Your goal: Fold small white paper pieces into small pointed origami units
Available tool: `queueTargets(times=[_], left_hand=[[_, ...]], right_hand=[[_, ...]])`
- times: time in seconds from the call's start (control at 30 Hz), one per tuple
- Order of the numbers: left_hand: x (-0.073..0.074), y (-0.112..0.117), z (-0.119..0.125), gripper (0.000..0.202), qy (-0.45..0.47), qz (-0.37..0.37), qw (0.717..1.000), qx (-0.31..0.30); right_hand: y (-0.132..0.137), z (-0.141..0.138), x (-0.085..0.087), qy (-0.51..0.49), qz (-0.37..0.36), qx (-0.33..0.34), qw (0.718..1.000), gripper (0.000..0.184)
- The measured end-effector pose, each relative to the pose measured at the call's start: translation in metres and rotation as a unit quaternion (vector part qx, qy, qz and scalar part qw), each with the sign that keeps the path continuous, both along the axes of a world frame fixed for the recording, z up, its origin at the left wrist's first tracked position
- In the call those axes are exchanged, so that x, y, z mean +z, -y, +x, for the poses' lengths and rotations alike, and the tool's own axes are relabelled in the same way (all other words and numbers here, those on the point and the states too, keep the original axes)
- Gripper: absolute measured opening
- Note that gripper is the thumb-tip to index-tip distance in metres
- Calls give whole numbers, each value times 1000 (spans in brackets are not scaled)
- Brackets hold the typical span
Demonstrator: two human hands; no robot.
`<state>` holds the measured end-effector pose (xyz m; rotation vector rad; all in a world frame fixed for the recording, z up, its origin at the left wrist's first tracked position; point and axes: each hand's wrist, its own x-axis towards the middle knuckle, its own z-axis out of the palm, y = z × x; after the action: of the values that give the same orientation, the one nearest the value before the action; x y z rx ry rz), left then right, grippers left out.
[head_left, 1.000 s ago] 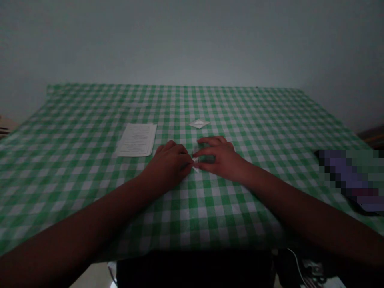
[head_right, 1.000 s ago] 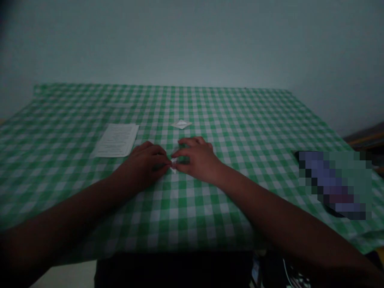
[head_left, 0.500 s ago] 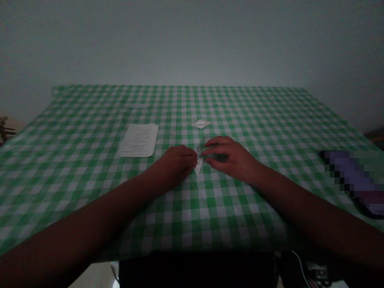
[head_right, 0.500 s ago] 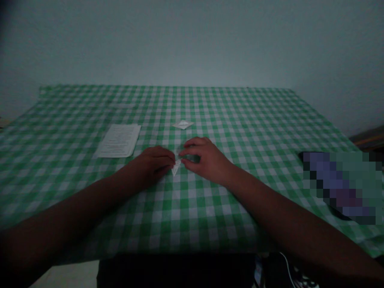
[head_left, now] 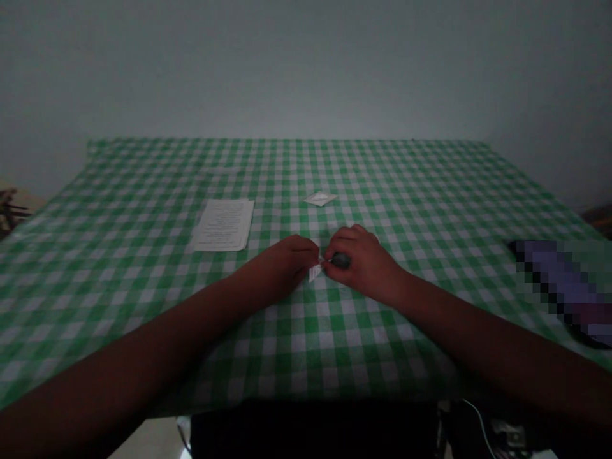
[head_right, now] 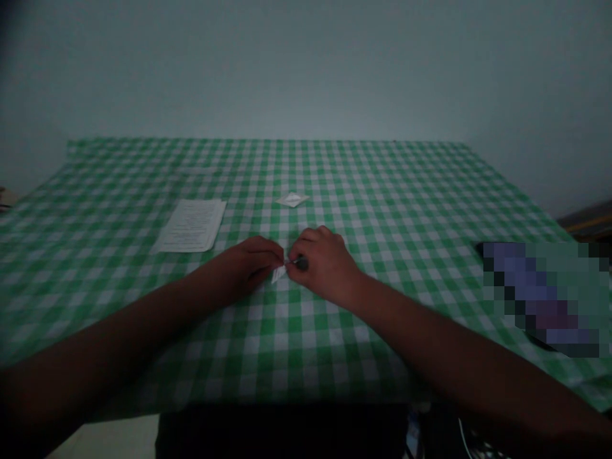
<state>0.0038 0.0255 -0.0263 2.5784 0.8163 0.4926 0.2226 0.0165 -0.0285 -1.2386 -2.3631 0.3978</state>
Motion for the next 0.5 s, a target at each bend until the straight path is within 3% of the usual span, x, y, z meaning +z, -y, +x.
queueTargets(times=[0.27, 0.4, 0.5], left_hand=[[2, 2, 1, 22, -9, -1, 1000, 4], [5, 3, 2, 19, -26, 35, 998, 34], [8, 4, 4, 18, -42, 61, 995, 70]], right_hand=[[-11, 13, -2, 10, 14, -41, 999, 3], [-3, 11, 8, 14, 34, 32, 999, 13], [8, 6, 15, 94, 25, 85, 992, 28]])
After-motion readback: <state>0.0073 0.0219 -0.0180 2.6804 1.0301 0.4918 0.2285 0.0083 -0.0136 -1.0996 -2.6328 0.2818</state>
